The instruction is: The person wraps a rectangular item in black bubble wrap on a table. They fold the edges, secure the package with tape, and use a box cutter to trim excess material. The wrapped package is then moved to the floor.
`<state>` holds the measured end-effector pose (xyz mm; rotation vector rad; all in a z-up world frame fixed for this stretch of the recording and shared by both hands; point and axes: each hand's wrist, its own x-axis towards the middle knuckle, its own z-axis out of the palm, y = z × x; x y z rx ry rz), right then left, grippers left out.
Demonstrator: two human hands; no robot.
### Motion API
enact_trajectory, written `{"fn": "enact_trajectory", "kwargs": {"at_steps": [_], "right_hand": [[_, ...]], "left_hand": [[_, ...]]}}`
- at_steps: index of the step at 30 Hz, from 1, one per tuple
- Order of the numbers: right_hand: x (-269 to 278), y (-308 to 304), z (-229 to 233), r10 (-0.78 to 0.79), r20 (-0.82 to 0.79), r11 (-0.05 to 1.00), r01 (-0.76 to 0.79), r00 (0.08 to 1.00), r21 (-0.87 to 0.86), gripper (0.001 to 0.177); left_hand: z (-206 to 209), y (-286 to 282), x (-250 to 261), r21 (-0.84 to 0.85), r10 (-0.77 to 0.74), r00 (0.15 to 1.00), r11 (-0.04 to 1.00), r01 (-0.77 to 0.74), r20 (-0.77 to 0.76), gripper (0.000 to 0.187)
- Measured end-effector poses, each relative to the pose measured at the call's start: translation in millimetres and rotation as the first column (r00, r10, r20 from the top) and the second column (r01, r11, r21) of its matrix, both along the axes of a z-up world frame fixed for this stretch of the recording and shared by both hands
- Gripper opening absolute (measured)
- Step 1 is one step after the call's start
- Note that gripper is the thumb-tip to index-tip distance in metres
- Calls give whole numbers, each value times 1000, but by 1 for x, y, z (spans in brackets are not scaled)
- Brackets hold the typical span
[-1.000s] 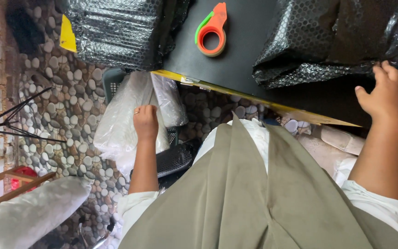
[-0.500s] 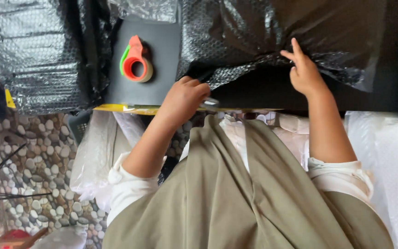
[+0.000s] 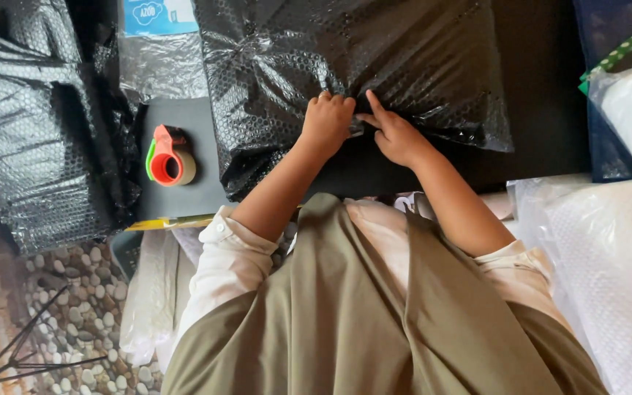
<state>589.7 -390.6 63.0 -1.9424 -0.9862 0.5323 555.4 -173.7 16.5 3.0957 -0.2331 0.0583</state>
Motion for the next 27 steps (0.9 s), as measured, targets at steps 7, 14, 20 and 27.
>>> {"fn": "enact_trajectory", "kwargs": {"at_steps": [7, 14, 20, 27], "right_hand": [[9, -5, -12, 91, 83, 995, -93, 992, 23, 87], [-4, 0, -63, -32, 649, 999, 16, 760, 31, 62], [-14, 0, -83, -141, 825, 990, 63, 547, 127, 60], [-21, -4, -104, -192, 923, 981, 95, 334, 170, 57]], "left_hand": [[-37, -1, 9, 71, 41, 925, 995, -73, 377, 18], [-22, 10, 17, 34, 87, 996, 996, -87, 8, 60], [1, 17, 26, -163, 88, 986, 980, -111, -141, 50], [-2, 23, 35, -266, 138, 982, 949, -169, -131, 24]]}}
